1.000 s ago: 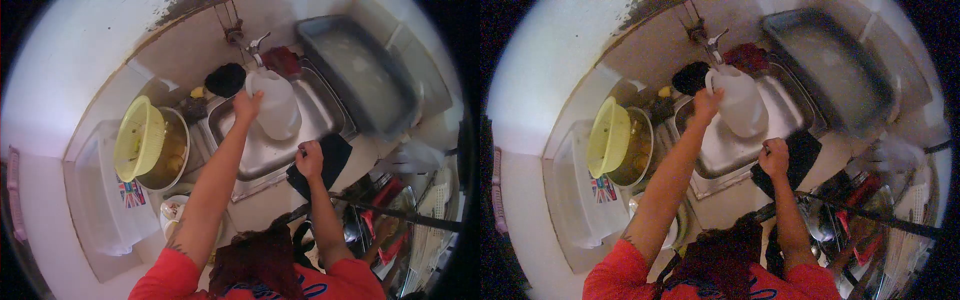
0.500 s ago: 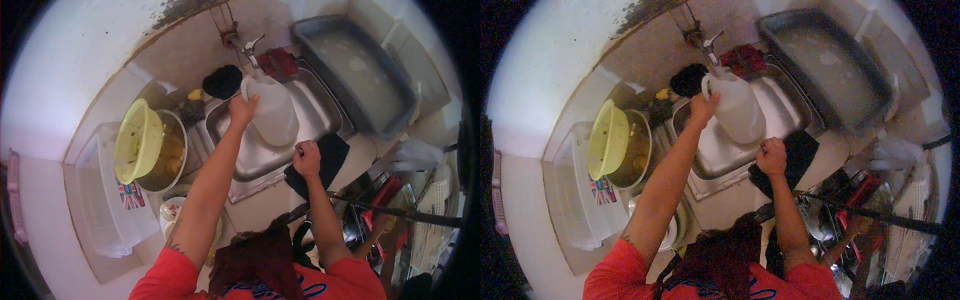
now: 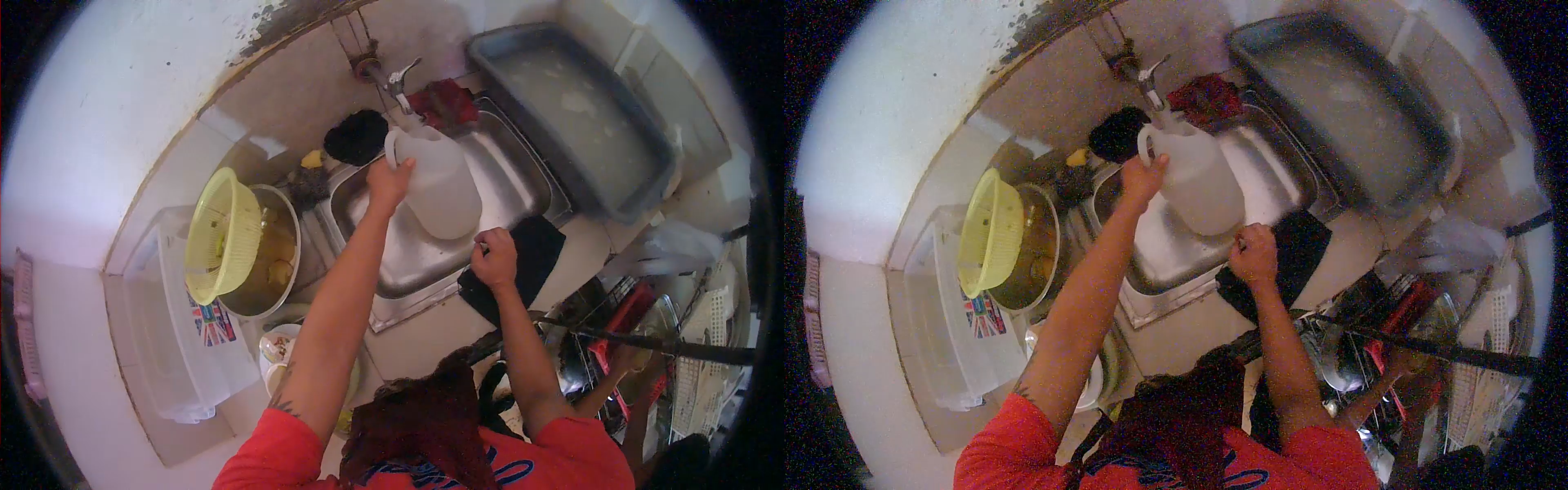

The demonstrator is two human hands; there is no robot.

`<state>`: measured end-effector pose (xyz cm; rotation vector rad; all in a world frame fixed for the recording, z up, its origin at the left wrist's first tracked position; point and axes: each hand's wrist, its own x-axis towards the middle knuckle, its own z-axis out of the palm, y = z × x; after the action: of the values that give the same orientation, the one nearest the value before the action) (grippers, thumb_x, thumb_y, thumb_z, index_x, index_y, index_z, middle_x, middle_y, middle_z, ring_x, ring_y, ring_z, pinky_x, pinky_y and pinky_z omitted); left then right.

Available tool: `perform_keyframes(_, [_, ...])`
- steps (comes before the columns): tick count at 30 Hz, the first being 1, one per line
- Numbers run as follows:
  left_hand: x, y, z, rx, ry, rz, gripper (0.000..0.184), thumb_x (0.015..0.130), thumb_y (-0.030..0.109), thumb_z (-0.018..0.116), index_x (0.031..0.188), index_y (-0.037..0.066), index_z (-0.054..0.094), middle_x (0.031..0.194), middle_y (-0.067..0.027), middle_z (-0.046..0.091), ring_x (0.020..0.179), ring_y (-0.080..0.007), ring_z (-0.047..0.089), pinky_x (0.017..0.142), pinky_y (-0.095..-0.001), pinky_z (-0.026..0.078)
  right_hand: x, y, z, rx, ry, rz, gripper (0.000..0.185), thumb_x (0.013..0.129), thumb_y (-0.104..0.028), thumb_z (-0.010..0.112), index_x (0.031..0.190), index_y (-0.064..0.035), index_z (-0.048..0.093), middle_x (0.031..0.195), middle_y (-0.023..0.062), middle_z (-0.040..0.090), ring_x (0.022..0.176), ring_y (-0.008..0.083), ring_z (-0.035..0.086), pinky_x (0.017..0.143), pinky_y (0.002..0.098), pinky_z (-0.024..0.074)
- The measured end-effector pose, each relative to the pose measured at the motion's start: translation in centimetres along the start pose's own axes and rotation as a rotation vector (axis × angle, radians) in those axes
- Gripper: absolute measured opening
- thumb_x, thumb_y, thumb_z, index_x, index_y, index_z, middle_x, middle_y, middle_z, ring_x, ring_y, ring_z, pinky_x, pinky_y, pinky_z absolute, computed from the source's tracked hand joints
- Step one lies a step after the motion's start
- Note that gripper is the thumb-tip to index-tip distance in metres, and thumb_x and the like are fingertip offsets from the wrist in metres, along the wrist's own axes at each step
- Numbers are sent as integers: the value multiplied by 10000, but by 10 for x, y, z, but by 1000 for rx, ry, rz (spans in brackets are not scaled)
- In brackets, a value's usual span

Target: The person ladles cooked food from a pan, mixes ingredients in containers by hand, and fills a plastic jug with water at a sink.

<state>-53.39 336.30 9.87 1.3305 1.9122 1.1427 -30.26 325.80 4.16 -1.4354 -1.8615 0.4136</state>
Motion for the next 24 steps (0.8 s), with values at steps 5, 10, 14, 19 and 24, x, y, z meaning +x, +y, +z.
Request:
perform_keyframes(5, [2,-6,-3,76,-48,9,309,760,286,656,935,32,642,852,-166,656,825,-326,630,738,-390,476,-3,1,0,0,-4,-9,142,659,-119,596,777,-47,564,812,143,546,818,341,518,735,428,421])
perform_keyframes(10, [0,8,-5,116,-33,22,317,764,296,649,926,24,642,835,-172,653,803,-323,631,721,-393,472,3,0,-2,-5,51,-56,107,666,-95,583,765,-54,578,781,125,545,788,320,530,702,399,430])
perform_keyframes(14, [-1,10,-6,210,-30,45,312,765,304,648,916,31,653,830,-174,654,803,-315,634,726,-392,472,1,-2,-5,44,17,-13,133,681,-143,582,768,-43,576,791,146,538,796,342,523,722,426,423])
perform_keyframes(19, [4,-9,1,9,-18,9,308,765,302,652,918,36,661,839,-168,660,810,-301,638,731,-386,472,0,0,-3,5,12,0,126,678,-154,582,754,-53,574,784,140,535,793,336,523,716,426,424])
perform_keyframes(24, [4,-10,1,-17,-20,-39,307,764,290,657,930,32,660,842,-168,661,806,-294,640,727,-377,475,1,-3,-4,8,28,-8,117,673,-148,581,750,-61,569,771,135,529,781,334,520,708,428,423])
